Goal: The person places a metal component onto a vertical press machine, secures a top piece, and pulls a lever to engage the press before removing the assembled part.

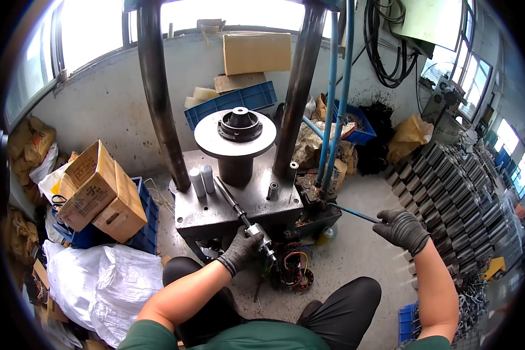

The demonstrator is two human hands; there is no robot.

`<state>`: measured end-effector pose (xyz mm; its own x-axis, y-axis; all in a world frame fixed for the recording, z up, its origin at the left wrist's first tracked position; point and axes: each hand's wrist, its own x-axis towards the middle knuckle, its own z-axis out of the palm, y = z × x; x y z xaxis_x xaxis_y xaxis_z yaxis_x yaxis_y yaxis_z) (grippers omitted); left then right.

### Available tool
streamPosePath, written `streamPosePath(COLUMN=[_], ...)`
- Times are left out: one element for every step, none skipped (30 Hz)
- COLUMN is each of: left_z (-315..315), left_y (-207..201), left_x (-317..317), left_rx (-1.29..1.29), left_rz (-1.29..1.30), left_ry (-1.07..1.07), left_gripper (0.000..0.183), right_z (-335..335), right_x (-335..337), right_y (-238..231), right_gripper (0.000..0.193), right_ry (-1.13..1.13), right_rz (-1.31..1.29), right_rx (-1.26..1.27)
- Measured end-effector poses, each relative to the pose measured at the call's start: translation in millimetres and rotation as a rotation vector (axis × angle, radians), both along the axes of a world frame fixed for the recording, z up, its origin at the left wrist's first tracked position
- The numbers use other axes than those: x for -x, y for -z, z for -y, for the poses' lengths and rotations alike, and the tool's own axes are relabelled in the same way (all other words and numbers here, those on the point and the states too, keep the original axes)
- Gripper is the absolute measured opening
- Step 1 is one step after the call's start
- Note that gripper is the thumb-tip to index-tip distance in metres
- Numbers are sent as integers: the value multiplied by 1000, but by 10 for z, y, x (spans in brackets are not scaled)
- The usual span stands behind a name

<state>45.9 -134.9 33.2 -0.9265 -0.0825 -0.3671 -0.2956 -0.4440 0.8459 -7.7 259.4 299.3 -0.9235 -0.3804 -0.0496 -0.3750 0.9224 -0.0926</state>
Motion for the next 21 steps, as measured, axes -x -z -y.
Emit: streamPosePath(left_z=[18,34,45,34,20,2,-18,-46,-80,-84,-76,-58,-112,-176,-226,-261,-291,-297,-288,-270,-247], left_y=[29,59,93,100,109,121,116,112,119,232,357,479,498,514,525,469,413,353,314,271,228], left_x=[26,53,69,77,78,71,50,10,-35,-57,-85,-114,-169,-215,-241,-285,-329,-359,-368,-361,-359], left_rx=[41,82,122,143,164,185,234,284,334,407,510,614,590,567,543,436,329,222,198,173,149], left_rz=[-4,-7,-10,-23,-36,-50,-81,-112,-144,-159,-229,-299,-331,-362,-393,-355,-316,-277,-235,-194,-153], left_ry=[-2,-5,-7,-11,-16,-20,-32,-44,-56,-79,-60,-40,-42,-45,-47,-27,-7,12,12,12,11], left_gripper=[64,64,65,65,66,66,67,69,70,69,69,69,68,68,68,68,68,68,67,66,66], right_z=[20,62,112,121,96,63,36,32,41,76,75,78,49,22,-4,-29,-48,-43,-5,52,189], right_x=[-2,-20,-46,-71,-70,-59,-45,-44,-47,-37,-39,-35,-46,-31,5,22,14,5,5,0,1], right_y=[-15,-40,-71,-95,-83,-53,-36,-40,-45,-52,-53,-50,-26,-5,7,27,45,65,78,101,162], right_gripper=[57,59,60,63,65,67,69,70,70,71,71,71,71,70,70,69,58,54,50,46,37], right_ry=[-9,-4,1,11,15,19,20,18,16,4,-3,-10,-9,-7,-5,-3,-13,-40,-72,-104,-160], right_rz=[15,14,14,13,9,5,0,3,7,9,2,-6,-9,-4,1,9,-22,-99,-177,-256,-286], right_rx=[9,6,1,-5,-7,-9,-9,-10,-11,-9,2,14,23,3,-16,-33,-10,-69,-133,-196,-195])
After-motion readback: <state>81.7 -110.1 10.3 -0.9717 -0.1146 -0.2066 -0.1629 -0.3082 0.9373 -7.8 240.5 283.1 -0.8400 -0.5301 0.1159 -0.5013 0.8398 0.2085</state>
